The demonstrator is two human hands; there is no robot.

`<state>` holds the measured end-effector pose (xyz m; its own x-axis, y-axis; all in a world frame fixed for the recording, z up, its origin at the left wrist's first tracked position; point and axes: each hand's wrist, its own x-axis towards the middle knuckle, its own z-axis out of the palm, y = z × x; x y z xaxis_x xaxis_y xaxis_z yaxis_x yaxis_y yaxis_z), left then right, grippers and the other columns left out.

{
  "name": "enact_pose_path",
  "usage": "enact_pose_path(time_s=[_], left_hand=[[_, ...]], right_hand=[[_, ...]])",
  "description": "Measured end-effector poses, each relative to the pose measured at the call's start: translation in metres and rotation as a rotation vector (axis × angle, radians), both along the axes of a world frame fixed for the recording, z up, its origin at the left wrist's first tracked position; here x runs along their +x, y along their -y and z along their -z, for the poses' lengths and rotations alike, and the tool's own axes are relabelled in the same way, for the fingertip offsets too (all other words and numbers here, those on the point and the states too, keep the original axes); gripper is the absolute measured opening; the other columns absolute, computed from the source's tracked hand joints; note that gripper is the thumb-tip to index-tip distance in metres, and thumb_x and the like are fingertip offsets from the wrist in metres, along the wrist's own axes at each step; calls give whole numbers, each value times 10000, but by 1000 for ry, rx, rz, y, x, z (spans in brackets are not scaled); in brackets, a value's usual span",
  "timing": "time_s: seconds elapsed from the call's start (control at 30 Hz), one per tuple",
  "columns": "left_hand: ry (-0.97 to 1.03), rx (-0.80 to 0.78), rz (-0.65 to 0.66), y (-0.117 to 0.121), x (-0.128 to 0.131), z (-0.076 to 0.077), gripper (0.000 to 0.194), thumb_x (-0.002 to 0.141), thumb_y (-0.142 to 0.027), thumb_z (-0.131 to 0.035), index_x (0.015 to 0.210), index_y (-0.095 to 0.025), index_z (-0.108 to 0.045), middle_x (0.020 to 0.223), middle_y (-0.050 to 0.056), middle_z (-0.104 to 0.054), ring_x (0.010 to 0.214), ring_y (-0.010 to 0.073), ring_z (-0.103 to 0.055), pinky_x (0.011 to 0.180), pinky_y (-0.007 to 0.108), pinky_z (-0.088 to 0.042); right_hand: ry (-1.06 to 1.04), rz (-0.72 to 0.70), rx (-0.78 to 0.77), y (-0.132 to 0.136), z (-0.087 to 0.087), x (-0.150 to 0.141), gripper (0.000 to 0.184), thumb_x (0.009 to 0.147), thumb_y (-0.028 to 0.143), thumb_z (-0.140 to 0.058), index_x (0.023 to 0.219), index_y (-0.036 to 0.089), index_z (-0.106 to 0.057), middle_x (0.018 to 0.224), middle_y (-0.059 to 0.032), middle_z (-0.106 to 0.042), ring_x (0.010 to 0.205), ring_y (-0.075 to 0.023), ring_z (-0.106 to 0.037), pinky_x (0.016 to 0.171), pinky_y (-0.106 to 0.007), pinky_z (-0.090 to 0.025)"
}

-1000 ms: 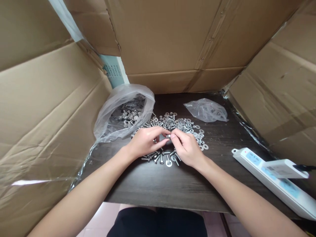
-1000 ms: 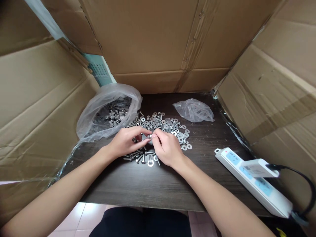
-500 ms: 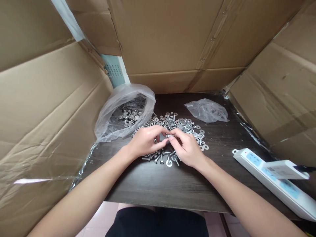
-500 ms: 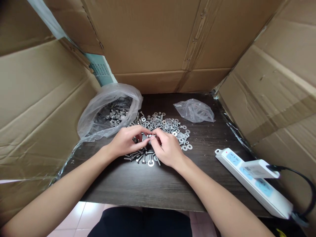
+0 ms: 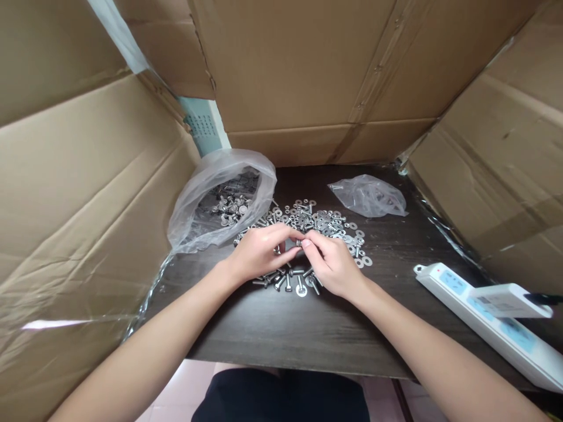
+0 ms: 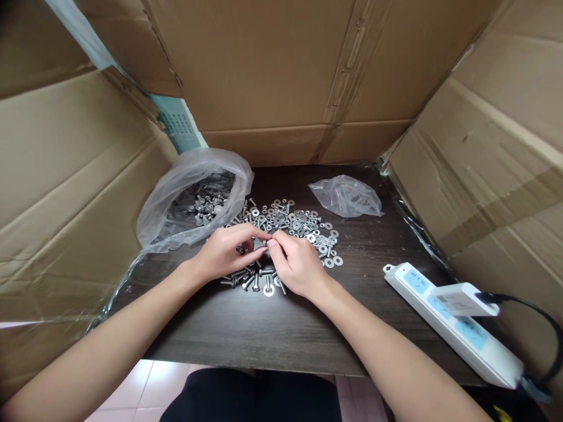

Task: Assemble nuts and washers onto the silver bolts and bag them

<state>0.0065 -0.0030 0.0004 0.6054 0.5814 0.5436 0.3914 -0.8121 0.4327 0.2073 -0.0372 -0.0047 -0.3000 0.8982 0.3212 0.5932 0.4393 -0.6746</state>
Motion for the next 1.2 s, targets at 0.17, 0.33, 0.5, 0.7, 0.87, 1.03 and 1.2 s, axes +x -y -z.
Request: enact_pose_path(time_s=[0.17, 0.33, 0.5, 0.7, 0.87, 1.03, 1.2], left_hand=[[-6, -6, -4, 0, 0, 0, 168, 983, -285, -598, 1067, -166, -683, 878, 29, -716, 656, 103, -629, 637, 220, -500], [-2, -5, -10, -1, -1, 0, 180, 979, -282, -613, 1090, -160, -685, 886, 31, -723, 649, 102, -622, 640, 223, -492], [-7, -21, -7, 0, -1, -1, 170, 961, -269, -632, 1082, -165, -690, 896, 26, -726, 641, 97, -616, 636, 218, -487], [14, -15, -42, 0, 0, -2, 164, 936, -293, -661, 1039, -170, -696, 854, 10, -723, 628, 95, -614, 612, 213, -479], [16, 1, -31, 0, 0, 0, 160, 951, -287, -649, 1047, -167, -694, 881, 17, -732, 627, 90, -613, 632, 214, -487], [5, 0, -23, -1, 0, 2, 174, 972, -296, -630, 1062, -158, -687, 884, 23, -725, 634, 93, -616, 628, 214, -482], [8, 15, 0, -1, 0, 1, 167, 967, -257, -631, 1084, -152, -686, 887, 26, -720, 633, 93, -614, 631, 218, -483]], right_hand=[[-6, 15, -2, 1, -1, 0, 311, 1034, 314, -395, 772, 212, -527, 644, 11, -561, 548, -139, -502, 563, -274, -332], [-29, 22, -50, 2, -2, 0, 226, 1017, 286, -421, 906, 206, -600, 704, 2, -616, 605, -155, -556, 607, -278, -371], [-15, 34, -8, 1, -1, 0, 224, 1006, 283, -423, 849, 212, -566, 671, 10, -578, 568, -147, -516, 591, -278, -352], [-22, 39, 31, 1, 0, -1, 191, 991, 259, -445, 843, 212, -556, 627, 26, -548, 523, -136, -480, 575, -277, -334], [-30, 37, 15, 1, 0, 0, 181, 989, 265, -454, 863, 208, -571, 646, 23, -570, 542, -137, -503, 585, -273, -339], [-22, 23, -35, 1, -2, 0, 181, 994, 293, -446, 906, 205, -576, 635, 27, -562, 544, -142, -503, 584, -271, -342], [-13, 21, -30, 0, 0, 1, 206, 997, 301, -434, 861, 206, -556, 642, 22, -551, 547, -139, -493, 585, -271, -335]])
